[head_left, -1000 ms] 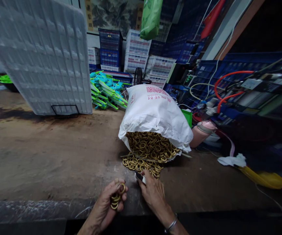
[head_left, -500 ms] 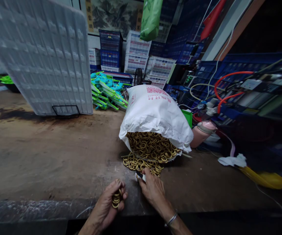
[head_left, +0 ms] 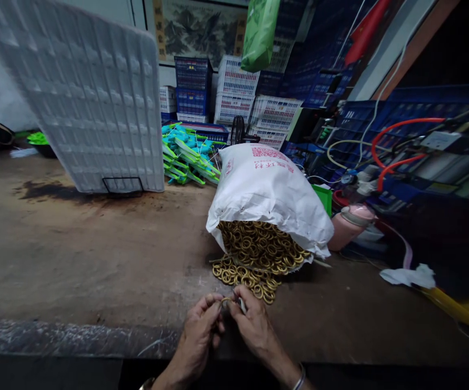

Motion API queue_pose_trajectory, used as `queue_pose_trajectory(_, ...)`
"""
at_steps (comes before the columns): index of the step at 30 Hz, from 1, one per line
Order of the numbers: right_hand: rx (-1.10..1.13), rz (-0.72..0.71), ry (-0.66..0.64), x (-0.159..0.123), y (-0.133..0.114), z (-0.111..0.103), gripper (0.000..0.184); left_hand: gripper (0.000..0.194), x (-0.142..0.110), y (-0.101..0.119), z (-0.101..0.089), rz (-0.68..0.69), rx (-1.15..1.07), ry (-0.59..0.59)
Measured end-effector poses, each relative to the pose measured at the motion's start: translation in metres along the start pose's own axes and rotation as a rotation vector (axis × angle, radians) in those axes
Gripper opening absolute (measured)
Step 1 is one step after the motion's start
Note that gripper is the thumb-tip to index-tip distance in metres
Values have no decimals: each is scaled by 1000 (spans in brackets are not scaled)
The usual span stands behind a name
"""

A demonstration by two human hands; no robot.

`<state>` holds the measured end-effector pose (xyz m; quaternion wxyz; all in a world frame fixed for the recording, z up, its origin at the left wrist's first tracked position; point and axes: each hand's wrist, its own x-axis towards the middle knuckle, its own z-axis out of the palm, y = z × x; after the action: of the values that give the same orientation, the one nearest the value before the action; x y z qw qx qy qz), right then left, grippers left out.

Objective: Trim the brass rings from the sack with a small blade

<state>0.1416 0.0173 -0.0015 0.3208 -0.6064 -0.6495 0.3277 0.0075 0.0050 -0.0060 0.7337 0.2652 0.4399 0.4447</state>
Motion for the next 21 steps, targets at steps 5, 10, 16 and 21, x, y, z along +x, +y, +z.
queue_pose_trajectory(5, 115, 31, -43, -2, -6, 1, 16, 33, 2, -3, -2, 57, 116, -12)
queue_pose_trajectory(10, 142, 76, -66, 0, -3, 1, 22, 34, 3, -6, -2, 52, 278, -1)
queue_pose_trajectory(16, 138, 99, -57, 1, -4, 2, 19, 28, 1, -6, -2, 10, 172, -93)
queue_pose_trajectory(21, 125, 91, -66, 1, -9, 1, 21, 26, -2, -3, -1, -15, 114, -120)
